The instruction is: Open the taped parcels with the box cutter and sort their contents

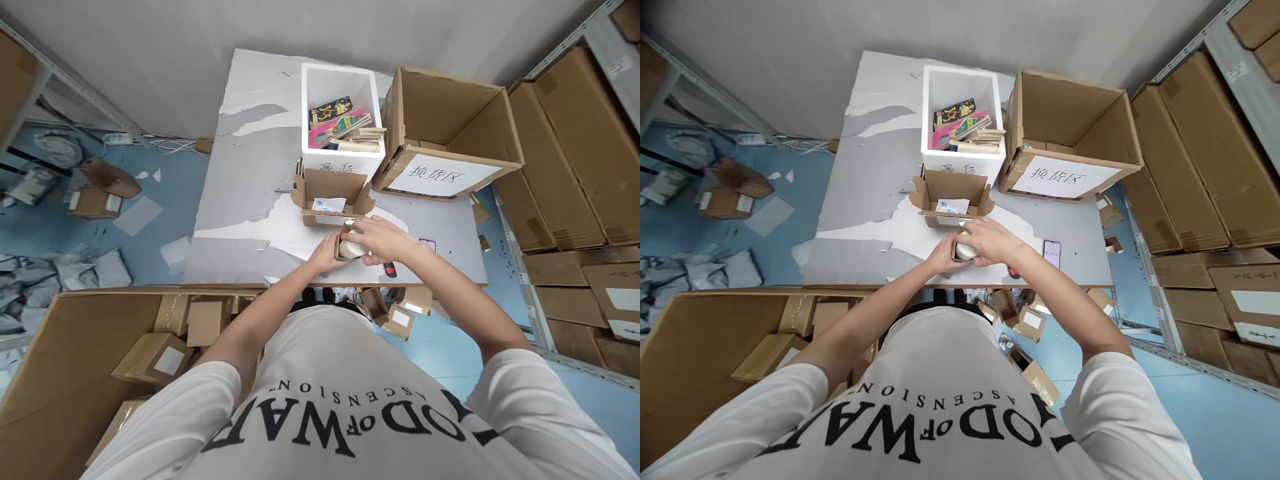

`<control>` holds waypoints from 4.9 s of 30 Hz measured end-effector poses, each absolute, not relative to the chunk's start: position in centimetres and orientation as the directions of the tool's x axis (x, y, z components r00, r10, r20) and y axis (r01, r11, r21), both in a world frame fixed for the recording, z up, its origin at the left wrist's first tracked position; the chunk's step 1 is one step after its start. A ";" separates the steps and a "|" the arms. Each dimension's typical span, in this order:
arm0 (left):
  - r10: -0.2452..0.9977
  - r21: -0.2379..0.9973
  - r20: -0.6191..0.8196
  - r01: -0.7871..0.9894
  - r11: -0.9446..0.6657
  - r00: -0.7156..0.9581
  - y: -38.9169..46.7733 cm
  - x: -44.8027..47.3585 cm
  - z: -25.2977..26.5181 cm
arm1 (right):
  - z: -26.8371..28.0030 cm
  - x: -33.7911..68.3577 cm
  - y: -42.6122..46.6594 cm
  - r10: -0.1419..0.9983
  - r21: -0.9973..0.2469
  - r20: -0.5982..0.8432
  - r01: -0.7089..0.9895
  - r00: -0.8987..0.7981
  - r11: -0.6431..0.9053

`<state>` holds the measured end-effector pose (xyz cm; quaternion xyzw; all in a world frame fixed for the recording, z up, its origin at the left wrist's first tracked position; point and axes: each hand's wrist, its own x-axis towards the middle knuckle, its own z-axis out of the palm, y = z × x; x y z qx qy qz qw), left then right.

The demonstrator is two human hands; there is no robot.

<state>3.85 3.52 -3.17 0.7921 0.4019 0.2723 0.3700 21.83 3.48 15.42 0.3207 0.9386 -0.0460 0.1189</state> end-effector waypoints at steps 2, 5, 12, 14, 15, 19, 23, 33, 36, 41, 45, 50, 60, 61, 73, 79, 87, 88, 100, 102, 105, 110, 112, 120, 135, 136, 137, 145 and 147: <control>0.840 0.804 0.132 0.440 -0.401 0.526 3.4 3.9 -2.9 | 16.9 22.6 3.1 0.622 -0.050 -0.205 0.643 -0.755 0.764; 0.852 0.808 0.122 0.448 -0.383 0.509 3.1 4.0 -2.7 | 18.9 23.6 2.5 0.676 -0.101 -0.141 0.690 -0.723 0.717; 0.906 0.856 0.120 0.420 -0.302 0.407 3.3 4.2 -2.9 | 22.6 26.0 0.9 0.799 -0.261 0.038 0.766 -0.600 0.587; 0.909 0.863 0.129 0.406 -0.300 0.397 3.3 4.2 -2.9 | 22.6 27.2 0.4 0.835 -0.336 0.129 0.769 -0.534 0.544; 0.910 0.865 0.131 0.404 -0.298 0.393 3.3 4.2 -2.8 | 22.3 27.8 0.2 0.852 -0.380 0.175 0.764 -0.494 0.521; 0.926 0.864 0.105 0.428 -0.265 0.362 2.7 3.9 -2.3 | 18.4 29.6 -0.6 0.916 -0.624 0.302 0.671 -0.265 0.400; 0.957 0.871 0.154 0.424 -0.249 0.246 1.4 3.3 -0.2 | 13.2 28.2 -1.5 0.946 -0.863 0.325 0.414 0.016 0.289; 0.933 0.982 0.180 -0.114 -0.151 0.313 -0.8 5.5 7.1 | 8.7 16.4 -3.9 0.964 -0.862 0.143 0.450 -0.226 0.234; 0.945 0.983 0.145 -0.152 -0.104 0.294 -0.8 5.3 7.3 | 8.3 15.4 -4.4 0.966 -0.864 0.126 0.453 -0.227 0.220; 0.947 0.984 0.109 -0.169 -0.059 0.301 -0.6 4.6 7.5 | 7.8 16.7 -5.0 0.974 -0.866 0.101 0.464 -0.203 0.187; 0.953 0.986 0.135 -0.129 -0.103 0.272 -0.8 4.7 7.5 | 9.5 20.6 -2.7 0.989 -0.886 0.119 0.441 -0.085 0.144; 0.971 0.985 0.155 0.050 -0.167 0.182 -1.7 5.0 6.6 | 15.5 24.8 3.5 0.981 -0.884 0.185 0.424 -0.065 0.195; 0.989 0.994 0.003 -0.110 0.013 0.148 -2.9 4.4 7.0 | 17.0 25.0 7.4 0.970 -0.951 0.145 0.242 -0.193 0.191; 0.966 0.968 -0.078 -0.214 0.133 0.247 -3.0 4.2 7.3 | 16.7 25.1 7.4 0.969 -0.955 0.161 0.217 -0.186 0.200; 0.908 0.722 -0.283 -0.554 0.413 0.308 -4.4 3.9 7.3 | 14.7 26.9 5.4 0.977 -1.000 0.029 0.005 -0.211 0.031; 0.987 0.879 -0.138 -0.449 0.163 0.089 -4.2 4.7 5.8 | 16.8 27.9 5.6 0.952 -0.991 -0.132 0.017 -0.277 -0.132; 0.992 0.907 -0.107 -0.403 0.126 0.069 -4.5 5.4 6.2 | 16.8 26.0 6.3 0.988 -0.992 -0.110 0.066 -0.112 -0.103; 0.990 0.893 -0.111 -0.430 0.135 0.081 -4.5 5.3 6.4 | 16.6 26.0 6.4 0.991 -0.995 -0.090 0.056 -0.098 -0.084; 0.888 0.661 -0.317 -0.593 0.459 0.333 -4.9 4.5 8.9 | 16.4 25.9 6.7 0.965 -0.997 0.038 0.055 -0.261 0.054; 0.932 0.747 -0.271 -0.559 0.360 0.239 -4.7 4.7 8.3 | 17.2 26.2 6.5 0.947 -0.996 -0.009 0.084 -0.320 0.019; 0.975 0.851 -0.197 -0.475 0.223 0.105 -4.6 5.0 7.2 | 18.3 26.6 6.4 0.927 -0.988 -0.091 0.150 -0.364 -0.038; 0.984 0.895 -0.162 -0.409 0.179 0.075 -4.6 5.5 6.1 | 18.0 26.6 6.4 0.951 -0.978 -0.105 0.205 -0.292 -0.046; 0.986 0.904 -0.151 -0.393 0.168 0.074 -4.5 5.7 5.9 | 17.4 26.4 6.4 0.957 -0.980 -0.098 0.195 -0.273 -0.045; 0.996 0.987 -0.083 -0.138 0.086 0.021 -3.0 3.1 3.2 | 17.6 28.6 6.0 0.988 -0.946 0.138 0.285 -0.067 0.151; 0.974 0.997 -0.043 0.065 0.029 0.224 6.5 5.3 -3.3 | 12.2 29.0 -1.1 0.921 -0.815 0.387 0.483 0.043 0.320; 0.974 0.998 -0.027 0.068 0.012 0.224 6.5 5.4 -3.4 | 12.1 29.1 -1.4 0.931 -0.820 0.364 0.474 -0.001 0.321; 0.974 0.997 -0.009 0.078 -0.009 0.227 6.5 5.3 -3.5 | 11.9 29.1 -1.5 0.941 -0.820 0.338 0.478 -0.037 0.313; 0.927 0.959 0.078 0.227 -0.170 0.367 4.8 4.2 -3.1 | 11.8 28.9 0.1 0.915 -0.742 0.403 0.595 0.029 0.308; 0.921 0.957 0.082 0.229 -0.180 0.381 4.2 4.2 -2.8 | 12.0 28.8 0.0 0.928 -0.721 0.367 0.612 -0.059 0.324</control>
